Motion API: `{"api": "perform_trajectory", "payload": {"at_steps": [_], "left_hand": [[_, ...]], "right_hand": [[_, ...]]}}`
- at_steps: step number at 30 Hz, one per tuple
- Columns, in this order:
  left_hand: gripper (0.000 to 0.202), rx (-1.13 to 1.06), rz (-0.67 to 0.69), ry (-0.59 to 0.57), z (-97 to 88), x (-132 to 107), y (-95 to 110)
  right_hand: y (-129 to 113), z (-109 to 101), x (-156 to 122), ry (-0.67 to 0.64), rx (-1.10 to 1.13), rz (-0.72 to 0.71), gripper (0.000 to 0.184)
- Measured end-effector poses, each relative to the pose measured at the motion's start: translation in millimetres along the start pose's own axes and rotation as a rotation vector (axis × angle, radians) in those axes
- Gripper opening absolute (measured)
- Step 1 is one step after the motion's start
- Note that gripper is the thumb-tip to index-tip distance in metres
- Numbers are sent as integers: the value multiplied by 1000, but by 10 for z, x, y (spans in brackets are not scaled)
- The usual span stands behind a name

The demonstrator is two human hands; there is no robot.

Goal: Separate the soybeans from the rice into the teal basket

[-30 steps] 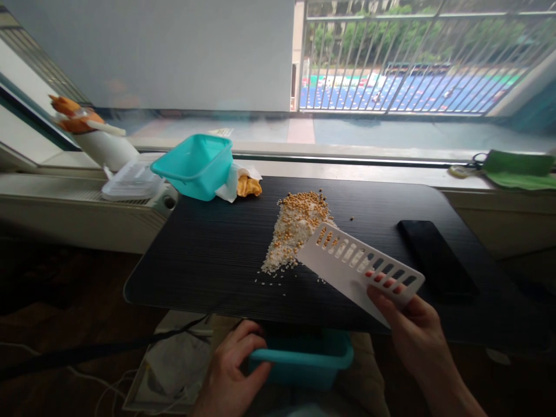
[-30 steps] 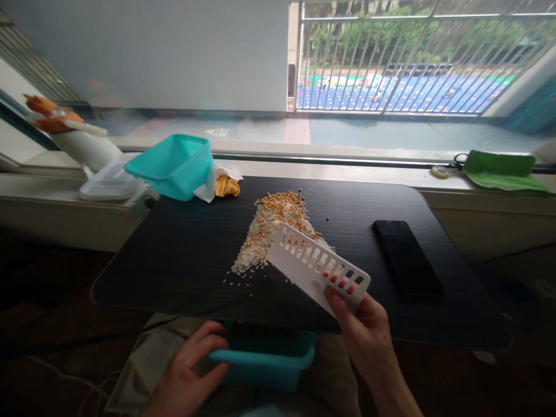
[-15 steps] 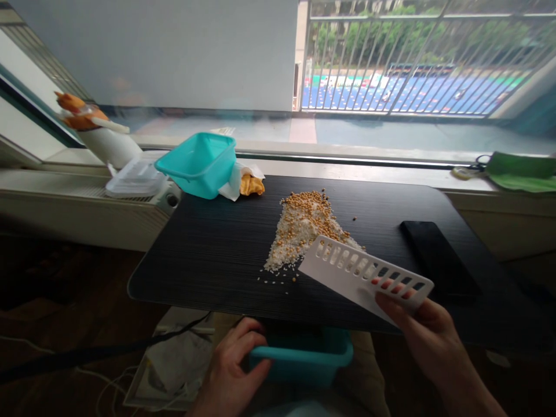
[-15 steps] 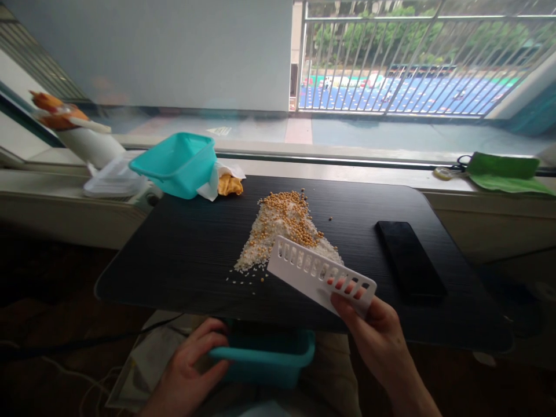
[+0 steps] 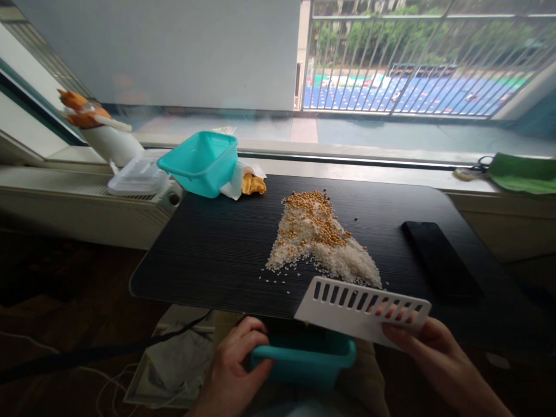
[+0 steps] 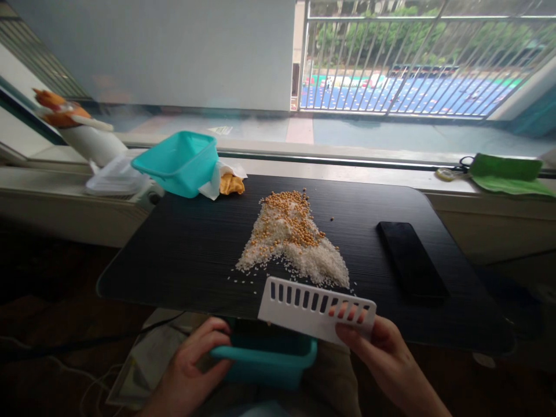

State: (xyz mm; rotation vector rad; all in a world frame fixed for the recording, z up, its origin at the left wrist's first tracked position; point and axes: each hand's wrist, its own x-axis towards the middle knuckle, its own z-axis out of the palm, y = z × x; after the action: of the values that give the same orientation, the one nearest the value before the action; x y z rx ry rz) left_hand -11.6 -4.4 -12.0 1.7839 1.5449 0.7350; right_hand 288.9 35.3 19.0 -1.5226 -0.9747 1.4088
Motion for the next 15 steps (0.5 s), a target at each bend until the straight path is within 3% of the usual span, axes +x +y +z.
{"api": "perform_trajectory", "payload": {"at_steps": [3, 9, 15], "left_hand": [[14, 0, 6, -10, 6, 21, 17], [11, 17, -12, -9, 3, -3, 16], [14, 38, -25, 21, 6, -48, -14]], "right_hand": [[7, -33, -17, -27, 21, 34, 25], [-79, 211, 354, 186, 168, -141, 24], [-140, 329, 639, 157, 186, -222, 23]]}}
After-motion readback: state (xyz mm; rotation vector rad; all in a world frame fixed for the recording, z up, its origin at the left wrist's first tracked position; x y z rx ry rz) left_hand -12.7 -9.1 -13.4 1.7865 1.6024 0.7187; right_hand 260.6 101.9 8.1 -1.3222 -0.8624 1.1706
